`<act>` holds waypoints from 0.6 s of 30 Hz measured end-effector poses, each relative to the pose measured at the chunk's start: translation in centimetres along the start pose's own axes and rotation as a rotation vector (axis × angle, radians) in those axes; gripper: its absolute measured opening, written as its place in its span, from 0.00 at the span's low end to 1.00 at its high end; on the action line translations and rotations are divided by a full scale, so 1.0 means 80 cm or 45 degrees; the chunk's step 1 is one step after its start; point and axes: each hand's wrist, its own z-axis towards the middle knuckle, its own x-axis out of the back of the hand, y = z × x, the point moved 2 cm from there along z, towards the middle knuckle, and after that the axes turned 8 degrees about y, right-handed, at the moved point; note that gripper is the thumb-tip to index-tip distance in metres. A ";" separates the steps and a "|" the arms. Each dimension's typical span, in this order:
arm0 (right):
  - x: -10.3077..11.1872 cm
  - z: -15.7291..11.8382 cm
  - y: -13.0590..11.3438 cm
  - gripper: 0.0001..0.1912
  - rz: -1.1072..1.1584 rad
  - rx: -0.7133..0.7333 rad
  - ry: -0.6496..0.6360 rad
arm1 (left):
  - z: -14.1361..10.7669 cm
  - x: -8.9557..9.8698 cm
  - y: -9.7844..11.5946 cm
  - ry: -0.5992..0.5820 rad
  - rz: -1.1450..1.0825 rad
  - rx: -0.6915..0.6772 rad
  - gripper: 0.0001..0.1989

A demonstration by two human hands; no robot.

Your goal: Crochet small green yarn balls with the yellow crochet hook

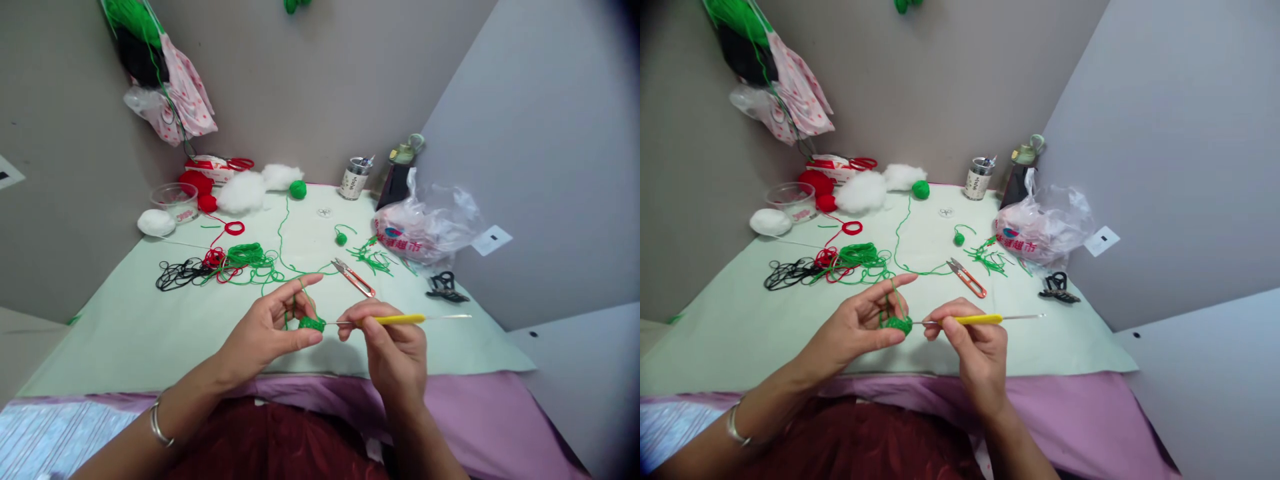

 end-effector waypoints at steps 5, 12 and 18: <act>0.008 0.002 -0.001 0.08 0.038 -0.069 -0.013 | -0.002 0.007 0.010 -0.104 0.175 -0.009 0.33; 0.001 0.006 -0.006 0.09 0.056 -0.055 -0.094 | 0.001 0.000 0.002 -0.192 -0.116 0.147 0.32; -0.021 -0.023 0.015 0.20 -0.786 0.696 0.145 | -0.006 -0.026 -0.021 0.172 -0.354 0.123 0.30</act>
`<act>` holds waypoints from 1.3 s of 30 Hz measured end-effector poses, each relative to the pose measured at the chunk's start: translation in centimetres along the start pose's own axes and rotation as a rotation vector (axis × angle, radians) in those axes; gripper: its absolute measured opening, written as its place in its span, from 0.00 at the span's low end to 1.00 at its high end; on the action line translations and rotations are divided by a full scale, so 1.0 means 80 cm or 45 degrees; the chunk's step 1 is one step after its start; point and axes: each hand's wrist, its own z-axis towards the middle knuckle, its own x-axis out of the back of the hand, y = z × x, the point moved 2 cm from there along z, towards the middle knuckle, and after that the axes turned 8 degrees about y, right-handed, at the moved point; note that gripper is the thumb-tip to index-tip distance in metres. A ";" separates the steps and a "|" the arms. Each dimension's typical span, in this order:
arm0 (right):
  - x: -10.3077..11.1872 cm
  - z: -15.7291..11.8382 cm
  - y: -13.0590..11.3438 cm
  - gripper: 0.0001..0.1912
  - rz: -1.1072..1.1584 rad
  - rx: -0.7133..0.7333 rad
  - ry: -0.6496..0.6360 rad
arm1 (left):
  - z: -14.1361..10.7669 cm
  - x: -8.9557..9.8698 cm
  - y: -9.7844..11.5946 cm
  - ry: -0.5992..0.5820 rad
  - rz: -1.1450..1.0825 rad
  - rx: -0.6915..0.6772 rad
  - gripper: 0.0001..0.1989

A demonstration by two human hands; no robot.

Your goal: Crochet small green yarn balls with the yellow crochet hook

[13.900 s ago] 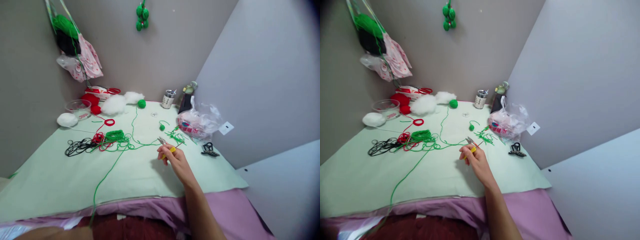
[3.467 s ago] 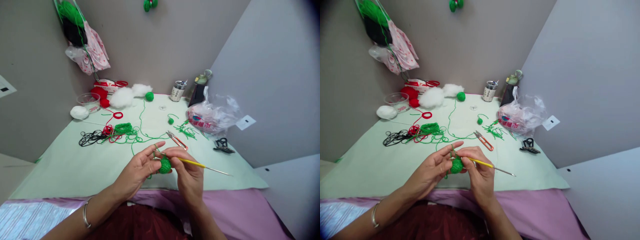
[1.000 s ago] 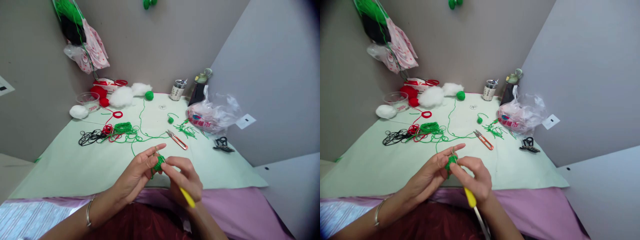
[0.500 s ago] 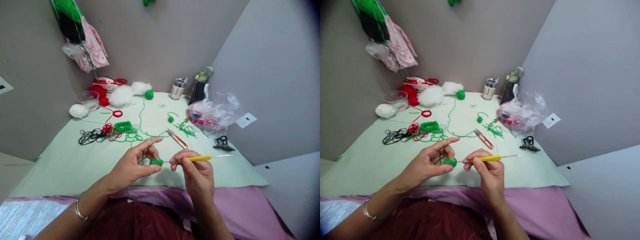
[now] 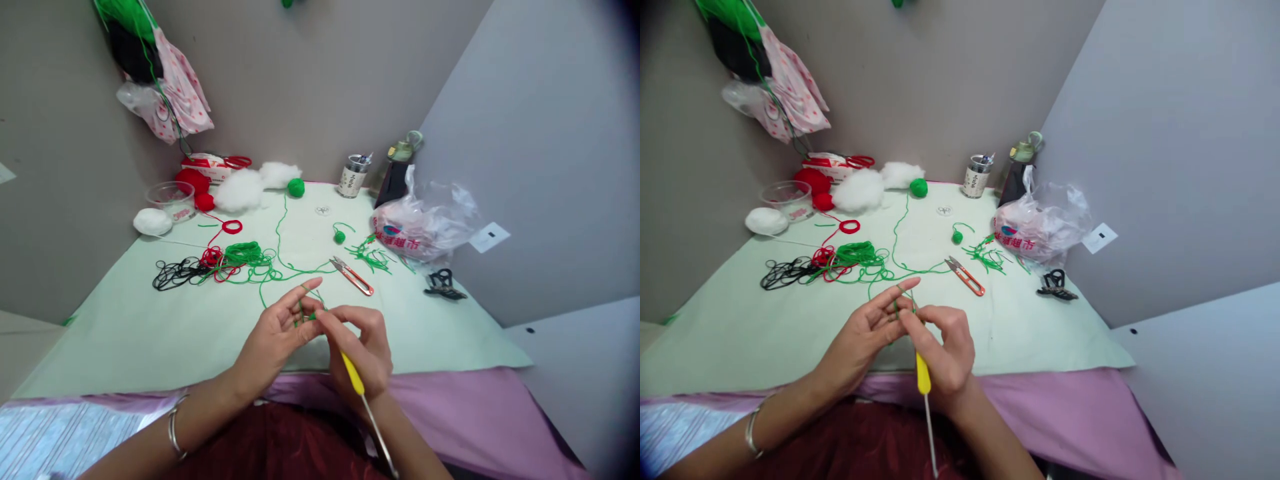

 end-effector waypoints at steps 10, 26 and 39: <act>0.009 0.026 0.020 0.08 0.711 -0.732 0.050 | 0.001 0.008 0.018 -0.113 -0.114 0.212 0.21; 0.000 0.016 0.016 0.07 0.744 -0.752 -0.136 | -0.005 0.005 0.009 -0.126 0.328 -0.029 0.40; 0.005 0.022 0.026 0.11 0.879 -0.929 -0.307 | -0.001 0.010 0.013 -0.134 0.631 -0.298 0.33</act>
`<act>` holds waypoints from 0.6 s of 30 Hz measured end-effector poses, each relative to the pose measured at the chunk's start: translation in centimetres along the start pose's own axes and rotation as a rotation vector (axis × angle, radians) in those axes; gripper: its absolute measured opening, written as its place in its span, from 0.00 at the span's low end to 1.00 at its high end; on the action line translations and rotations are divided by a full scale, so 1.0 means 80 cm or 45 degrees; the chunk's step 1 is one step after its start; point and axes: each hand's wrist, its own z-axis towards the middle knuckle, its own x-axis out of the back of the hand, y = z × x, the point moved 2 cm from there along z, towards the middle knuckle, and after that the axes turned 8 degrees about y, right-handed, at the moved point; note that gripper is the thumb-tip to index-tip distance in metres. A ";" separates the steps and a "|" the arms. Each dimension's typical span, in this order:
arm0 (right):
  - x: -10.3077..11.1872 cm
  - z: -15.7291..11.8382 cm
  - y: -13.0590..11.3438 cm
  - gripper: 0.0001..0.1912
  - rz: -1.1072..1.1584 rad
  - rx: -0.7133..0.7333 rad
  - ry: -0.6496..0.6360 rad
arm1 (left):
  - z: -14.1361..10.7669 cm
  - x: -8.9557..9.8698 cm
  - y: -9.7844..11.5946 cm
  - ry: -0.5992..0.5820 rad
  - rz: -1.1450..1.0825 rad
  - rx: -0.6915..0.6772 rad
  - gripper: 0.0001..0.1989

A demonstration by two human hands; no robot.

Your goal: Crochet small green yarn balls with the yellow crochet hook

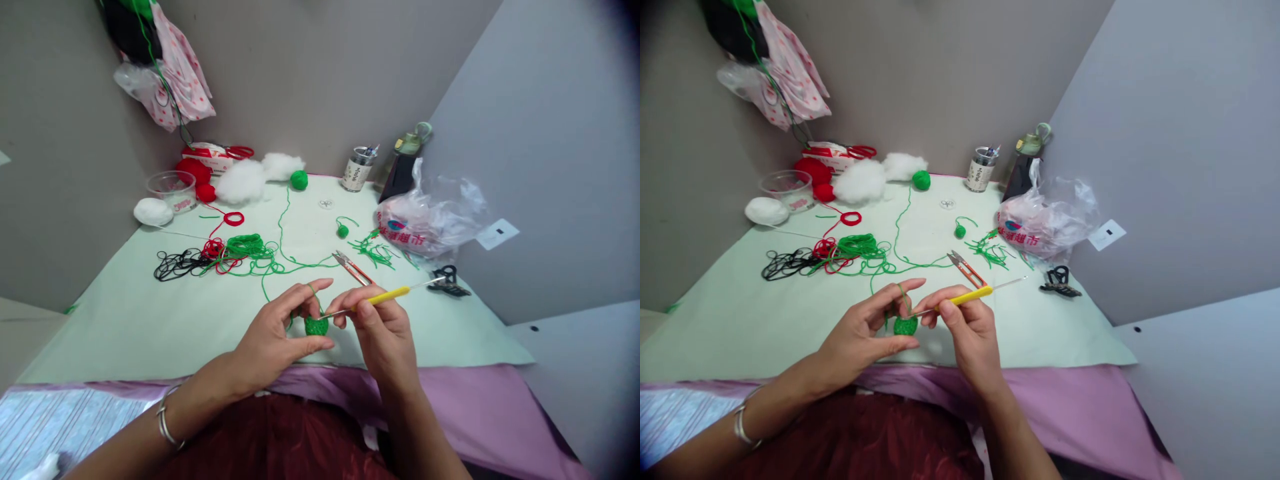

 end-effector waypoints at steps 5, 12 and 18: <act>0.006 0.000 -0.007 0.11 -0.039 0.016 -0.080 | -0.001 0.000 0.000 -0.056 0.058 -0.024 0.34; 0.006 0.000 -0.028 0.11 -0.368 0.198 -0.166 | 0.000 0.005 0.002 -0.048 0.079 -0.009 0.34; 0.007 0.001 -0.031 0.11 -0.479 0.275 -0.276 | 0.000 0.005 0.000 -0.059 0.095 -0.007 0.33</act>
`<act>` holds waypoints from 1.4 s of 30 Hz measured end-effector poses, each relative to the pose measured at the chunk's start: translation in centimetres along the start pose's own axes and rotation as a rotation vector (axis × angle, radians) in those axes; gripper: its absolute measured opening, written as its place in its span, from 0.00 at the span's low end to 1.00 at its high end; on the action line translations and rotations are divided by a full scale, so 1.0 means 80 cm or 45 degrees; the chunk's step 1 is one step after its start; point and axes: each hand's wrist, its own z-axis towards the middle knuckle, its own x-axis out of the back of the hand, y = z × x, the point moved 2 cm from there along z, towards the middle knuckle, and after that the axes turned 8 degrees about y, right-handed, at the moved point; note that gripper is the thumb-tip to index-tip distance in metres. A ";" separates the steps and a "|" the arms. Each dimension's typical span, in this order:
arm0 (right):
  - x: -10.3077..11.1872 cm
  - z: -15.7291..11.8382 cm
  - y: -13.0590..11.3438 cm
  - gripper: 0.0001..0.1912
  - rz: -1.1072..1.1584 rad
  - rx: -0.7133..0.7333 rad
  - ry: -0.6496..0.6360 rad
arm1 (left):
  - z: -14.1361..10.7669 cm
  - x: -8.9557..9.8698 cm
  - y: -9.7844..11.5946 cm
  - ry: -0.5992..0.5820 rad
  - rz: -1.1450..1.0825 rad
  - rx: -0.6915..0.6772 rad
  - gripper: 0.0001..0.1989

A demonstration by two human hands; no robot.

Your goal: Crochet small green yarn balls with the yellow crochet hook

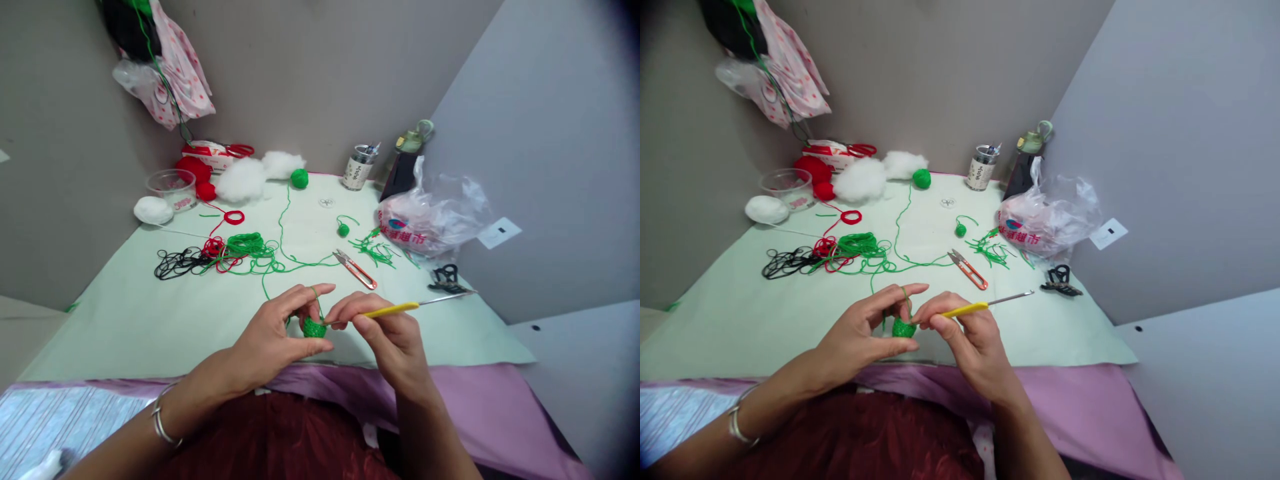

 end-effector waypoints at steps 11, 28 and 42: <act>-0.024 -0.029 0.001 0.20 -0.870 0.759 0.233 | -0.006 -0.009 0.001 0.208 -0.205 0.088 0.26; -0.001 -0.015 0.011 0.09 0.177 0.017 0.429 | 0.003 0.005 0.002 -0.048 -0.454 0.278 0.31; -0.036 -0.031 0.013 0.23 -0.479 0.518 0.523 | -0.011 -0.028 -0.002 -0.019 -0.893 0.438 0.23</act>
